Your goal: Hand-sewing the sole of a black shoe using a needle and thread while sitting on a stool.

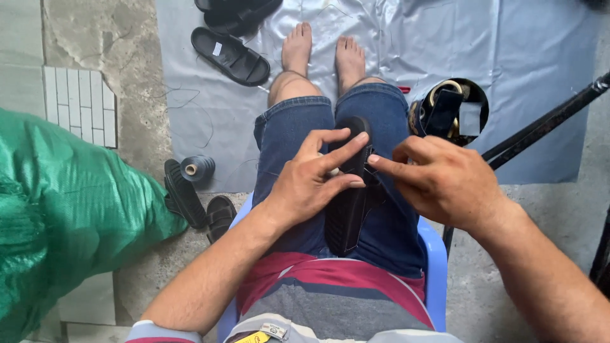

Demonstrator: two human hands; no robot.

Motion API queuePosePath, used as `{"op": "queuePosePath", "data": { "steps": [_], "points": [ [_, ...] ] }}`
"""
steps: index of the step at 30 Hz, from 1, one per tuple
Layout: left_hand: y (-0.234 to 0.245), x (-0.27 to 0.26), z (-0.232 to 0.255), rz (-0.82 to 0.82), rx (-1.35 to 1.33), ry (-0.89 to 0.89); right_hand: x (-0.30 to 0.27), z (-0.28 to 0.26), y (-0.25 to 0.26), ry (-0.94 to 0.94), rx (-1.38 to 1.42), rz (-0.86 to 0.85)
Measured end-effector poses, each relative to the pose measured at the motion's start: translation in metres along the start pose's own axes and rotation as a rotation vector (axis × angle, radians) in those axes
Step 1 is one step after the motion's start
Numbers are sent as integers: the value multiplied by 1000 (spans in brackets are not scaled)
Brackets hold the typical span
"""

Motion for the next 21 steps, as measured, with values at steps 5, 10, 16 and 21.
{"op": "queuePosePath", "data": {
  "steps": [5, 10, 16, 21],
  "points": [
    [-1, 2, -5, 0, 37, -10, 3, 6, -11, 97, 176, 174],
    [-5, 5, -4, 6, 51, 16, 1, 7, -13, 91, 191, 193],
    [-12, 7, -3, 15, 75, 27, 2, 8, -13, 96, 256, 214],
    [-15, 6, -1, 7, 81, 44, 6, 0, -15, 73, 268, 263]
  ]
}}
Point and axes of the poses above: each hand's wrist, its own x-axis towards the middle knuckle, its own y-axis out of the back of the hand, z = x × y, the point moved 1 cm from there along x, towards the middle knuckle, and after that the axes turned 6 degrees about x, right-handed, at the moved point
